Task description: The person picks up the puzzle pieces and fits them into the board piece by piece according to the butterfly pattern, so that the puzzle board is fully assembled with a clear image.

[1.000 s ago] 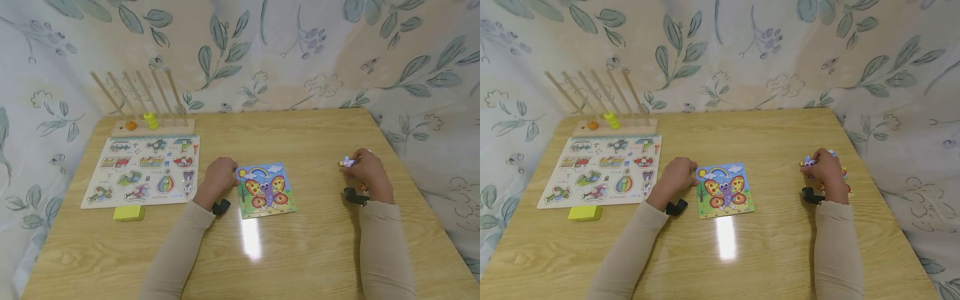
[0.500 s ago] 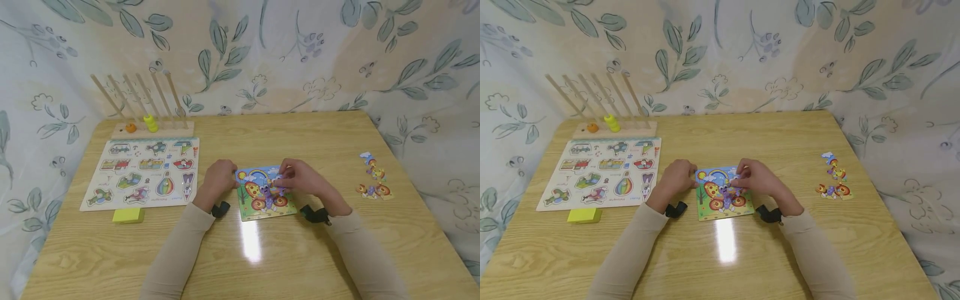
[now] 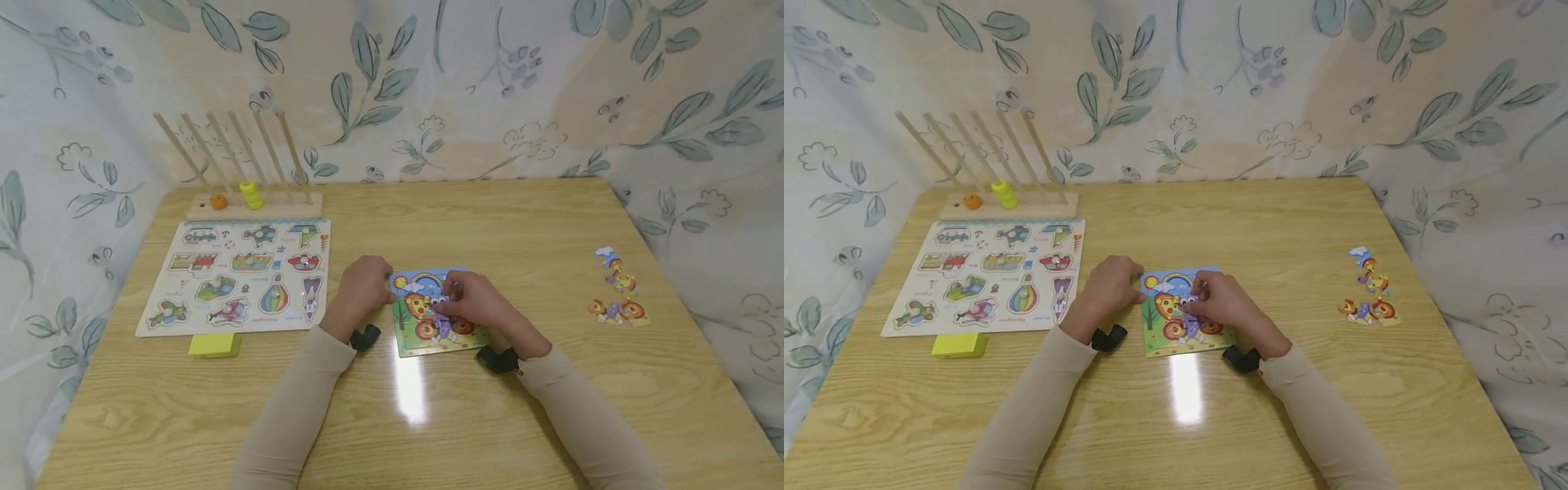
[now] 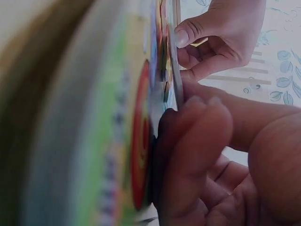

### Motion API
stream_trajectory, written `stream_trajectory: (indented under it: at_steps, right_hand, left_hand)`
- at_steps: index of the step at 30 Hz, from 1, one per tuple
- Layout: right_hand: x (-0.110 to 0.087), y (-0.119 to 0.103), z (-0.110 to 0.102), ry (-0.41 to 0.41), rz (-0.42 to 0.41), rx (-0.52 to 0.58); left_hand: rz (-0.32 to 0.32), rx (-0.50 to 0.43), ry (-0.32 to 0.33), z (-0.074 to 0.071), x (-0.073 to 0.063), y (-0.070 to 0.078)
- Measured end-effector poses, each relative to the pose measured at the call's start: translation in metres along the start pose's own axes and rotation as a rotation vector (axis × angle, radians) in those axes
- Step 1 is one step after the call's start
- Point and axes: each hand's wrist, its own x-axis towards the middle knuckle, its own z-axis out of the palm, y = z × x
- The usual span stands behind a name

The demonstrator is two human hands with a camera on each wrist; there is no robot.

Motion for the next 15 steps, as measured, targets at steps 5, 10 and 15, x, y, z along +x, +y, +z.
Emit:
stream_trajectory:
  at_steps: [5, 10, 15]
  right_hand:
    - [0.0013, -0.0016, -0.0006, 0.032, -0.040, -0.040]
    - [0.0030, -0.0012, 0.0011, 0.066, -0.056, -0.079]
    - [0.0016, -0.0013, 0.0038, 0.082, -0.042, -0.081]
  left_hand:
    - [0.004, 0.010, 0.002, -0.0008, 0.0003, 0.0002]
    - [-0.005, 0.010, -0.008, -0.0010, -0.0003, 0.0019]
    - [-0.009, 0.010, -0.013, -0.0020, -0.0008, 0.0034]
